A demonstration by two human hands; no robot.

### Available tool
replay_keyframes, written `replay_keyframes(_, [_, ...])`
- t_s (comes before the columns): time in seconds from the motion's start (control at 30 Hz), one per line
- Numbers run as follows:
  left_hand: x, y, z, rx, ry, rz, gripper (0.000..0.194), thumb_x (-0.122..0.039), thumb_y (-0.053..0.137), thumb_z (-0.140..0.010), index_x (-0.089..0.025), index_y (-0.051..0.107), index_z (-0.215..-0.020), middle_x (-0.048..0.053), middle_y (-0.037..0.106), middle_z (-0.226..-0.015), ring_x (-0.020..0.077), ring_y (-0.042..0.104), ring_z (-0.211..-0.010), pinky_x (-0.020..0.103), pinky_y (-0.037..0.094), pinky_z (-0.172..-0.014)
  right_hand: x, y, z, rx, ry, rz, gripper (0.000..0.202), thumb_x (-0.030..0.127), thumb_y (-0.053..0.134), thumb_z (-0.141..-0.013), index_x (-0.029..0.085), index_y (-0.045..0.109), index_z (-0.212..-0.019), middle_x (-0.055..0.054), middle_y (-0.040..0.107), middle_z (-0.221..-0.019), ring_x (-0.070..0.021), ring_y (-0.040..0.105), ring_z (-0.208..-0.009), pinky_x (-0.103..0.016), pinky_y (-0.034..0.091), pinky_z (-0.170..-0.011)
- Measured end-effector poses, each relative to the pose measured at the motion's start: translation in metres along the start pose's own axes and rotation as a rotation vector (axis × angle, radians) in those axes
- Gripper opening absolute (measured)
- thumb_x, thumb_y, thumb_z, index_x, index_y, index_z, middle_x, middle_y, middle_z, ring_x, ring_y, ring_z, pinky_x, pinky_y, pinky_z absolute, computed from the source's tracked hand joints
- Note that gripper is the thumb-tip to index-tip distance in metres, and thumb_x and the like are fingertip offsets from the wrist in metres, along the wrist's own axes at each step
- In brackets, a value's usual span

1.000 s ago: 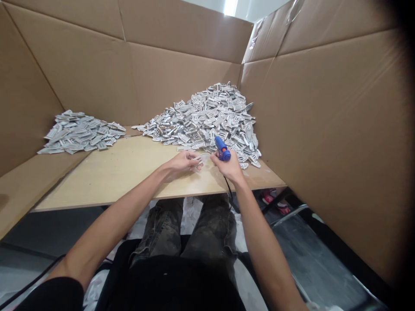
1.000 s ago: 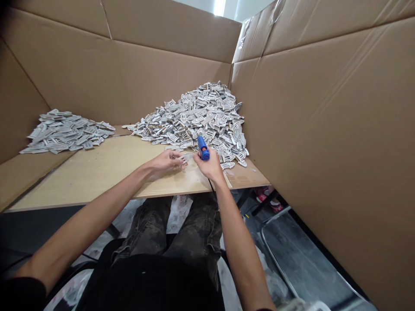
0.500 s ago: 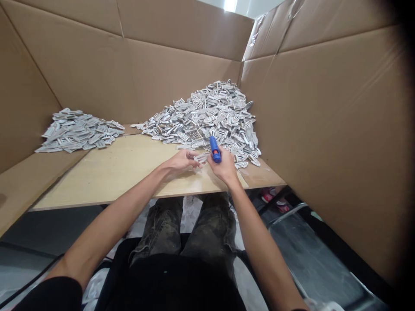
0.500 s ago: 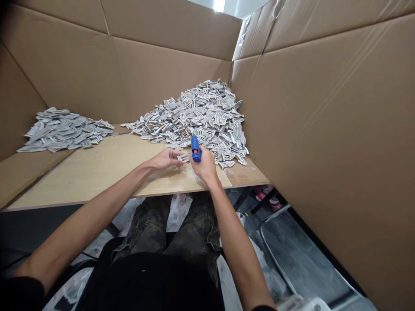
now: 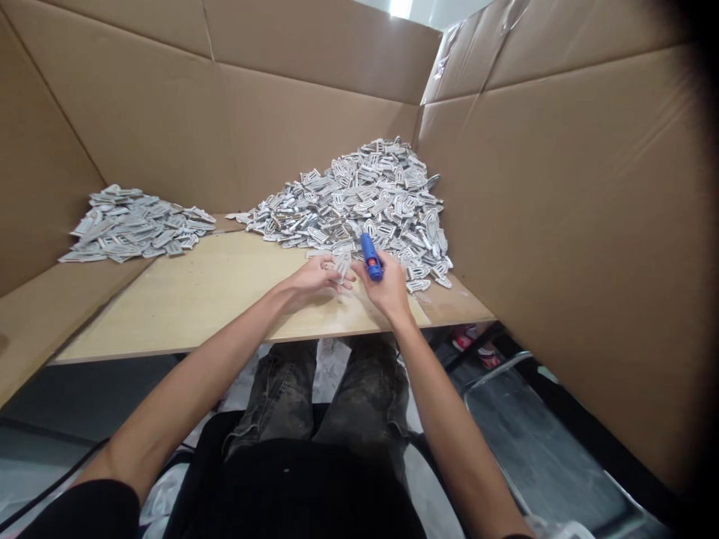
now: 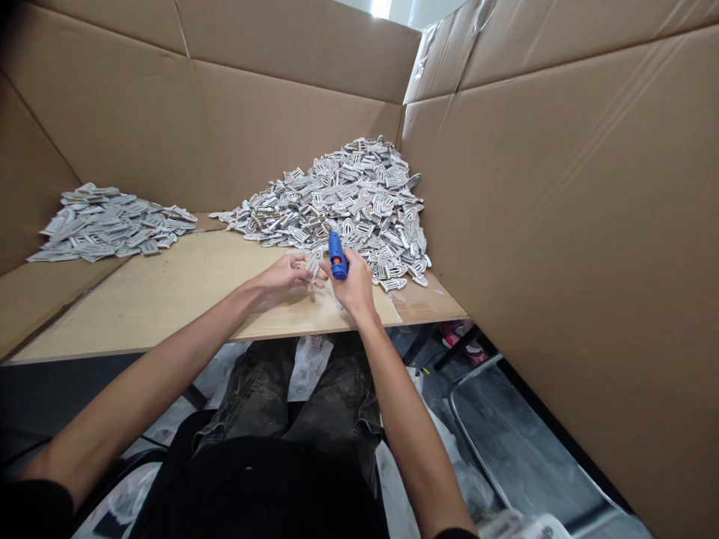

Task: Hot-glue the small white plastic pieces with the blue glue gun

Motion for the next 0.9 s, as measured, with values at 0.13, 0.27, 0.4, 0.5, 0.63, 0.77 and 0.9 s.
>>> replay_keyframes(0.13, [0.001, -0.011, -0.004, -0.096, -0.021, 0.066, 0.036, -0.012, 0.075, -0.080, -0.021, 0.052, -0.105, 0.007, 0.075, -0.085, 0.0174, 0.071, -0.070, 0.025, 0.048, -0.060, -0.010, -0.003, -0.004, 0.051, -0.009, -0.109, 0.040, 0.057, 0.071, -0.088, 0.022, 0.057, -0.074, -0.001, 0.059, -0.073, -0.0177, 0.051, -0.070, -0.029, 0.040, -0.070])
replay_keyframes(0.27, [-0.003, -0.013, -0.009, -0.100, 0.029, 0.076, 0.019, -0.023, 0.069, -0.092, -0.021, 0.052, -0.101, 0.002, 0.067, -0.071, 0.0145, 0.064, -0.060, 0.022, 0.042, -0.053, -0.026, 0.005, -0.006, 0.113, 0.053, -0.214, 0.053, 0.071, 0.072, -0.082, 0.021, 0.059, -0.070, 0.000, 0.058, -0.064, -0.0164, 0.051, -0.064, -0.028, 0.039, -0.062])
replay_keyframes(0.4, [-0.007, -0.011, -0.009, -0.092, 0.067, 0.108, 0.019, -0.015, 0.071, -0.088, -0.017, 0.056, -0.099, 0.006, 0.071, -0.078, 0.0141, 0.065, -0.062, 0.024, 0.046, -0.057, -0.030, 0.020, -0.004, 0.216, 0.087, -0.299, 0.057, 0.076, 0.071, -0.081, 0.019, 0.066, -0.073, -0.005, 0.067, -0.067, -0.0191, 0.062, -0.065, -0.028, 0.045, -0.061])
replay_keyframes(0.5, [-0.012, -0.007, -0.007, -0.062, 0.116, 0.144, 0.030, -0.003, 0.071, -0.077, -0.015, 0.060, -0.101, 0.006, 0.073, -0.084, 0.0147, 0.070, -0.068, 0.025, 0.053, -0.066, -0.030, 0.025, -0.002, 0.252, 0.097, -0.312, 0.058, 0.077, 0.073, -0.081, 0.020, 0.067, -0.072, -0.006, 0.068, -0.065, -0.0197, 0.065, -0.063, -0.028, 0.048, -0.060])
replay_keyframes(0.63, [-0.013, -0.005, -0.006, -0.050, 0.129, 0.189, 0.042, 0.003, 0.071, -0.071, -0.014, 0.061, -0.108, 0.005, 0.075, -0.089, 0.0166, 0.075, -0.076, 0.030, 0.060, -0.077, -0.034, 0.027, -0.001, 0.255, 0.097, -0.305, 0.061, 0.079, 0.071, -0.083, 0.018, 0.070, -0.076, -0.007, 0.070, -0.067, -0.0192, 0.067, -0.062, -0.027, 0.050, -0.059])
replay_keyframes(0.77, [-0.010, -0.005, -0.008, -0.037, 0.102, 0.218, 0.047, 0.004, 0.073, -0.071, -0.015, 0.058, -0.112, 0.006, 0.078, -0.094, 0.0208, 0.079, -0.083, 0.040, 0.064, -0.089, -0.035, 0.030, -0.001, 0.274, 0.073, -0.305, 0.064, 0.080, 0.068, -0.085, 0.017, 0.072, -0.079, -0.007, 0.070, -0.068, -0.0180, 0.066, -0.063, -0.027, 0.050, -0.063])
replay_keyframes(0.9, [-0.008, -0.007, -0.008, -0.015, 0.076, 0.217, 0.051, 0.003, 0.074, -0.074, -0.015, 0.058, -0.119, 0.005, 0.078, -0.091, 0.0227, 0.081, -0.084, 0.044, 0.063, -0.096, -0.037, 0.030, 0.000, 0.269, 0.061, -0.280, 0.064, 0.080, 0.067, -0.086, 0.017, 0.072, -0.076, -0.005, 0.066, -0.063, -0.0170, 0.062, -0.060, -0.027, 0.047, -0.062])
Point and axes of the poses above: each hand's wrist, its own z-axis away from the middle knuckle, its own y-axis out of the palm, x = y × z, the point moved 10 cm from there along -z, towards the middle knuckle
